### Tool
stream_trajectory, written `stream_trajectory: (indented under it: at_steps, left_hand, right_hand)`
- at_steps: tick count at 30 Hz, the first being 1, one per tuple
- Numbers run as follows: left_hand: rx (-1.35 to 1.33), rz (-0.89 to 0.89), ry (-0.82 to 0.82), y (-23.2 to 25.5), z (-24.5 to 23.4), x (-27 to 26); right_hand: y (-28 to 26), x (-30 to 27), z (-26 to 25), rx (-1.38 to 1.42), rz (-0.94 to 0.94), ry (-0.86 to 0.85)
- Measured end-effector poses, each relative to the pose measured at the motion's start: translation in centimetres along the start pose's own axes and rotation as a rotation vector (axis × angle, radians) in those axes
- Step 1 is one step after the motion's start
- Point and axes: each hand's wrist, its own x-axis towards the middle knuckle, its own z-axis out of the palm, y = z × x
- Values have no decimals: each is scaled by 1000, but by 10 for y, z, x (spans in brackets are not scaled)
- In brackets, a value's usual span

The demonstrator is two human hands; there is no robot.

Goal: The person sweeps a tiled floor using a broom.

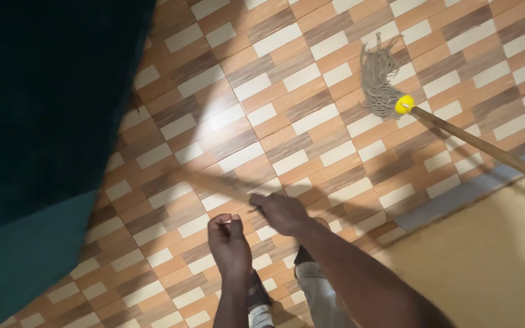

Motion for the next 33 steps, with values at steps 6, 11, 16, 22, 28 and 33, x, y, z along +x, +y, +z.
stream_trajectory:
  at_steps: [6,11,16,22,28,33]
  left_hand:
    - [-61,-73,62,-21,-31,-2]
    - [-85,-262,36,-28,-52,-11]
    - [-8,-244,12,-40,-38,-24]
    - [39,-232,-51,-58,-43,-27]
    - [-141,-326,26,-74,-72,-34]
    - [-121,-326,24,-87,-90,-54]
  right_hand:
    - [105,71,-7,60,153,134]
    - [179,30,-105,61,454,900]
    - [103,-43,-71,-87,6,551]
    - [26,-99,0,-257,188,-351]
    - [150,-94,-47,-421,311,-43]
    - [179,-94,-93,389,434,780]
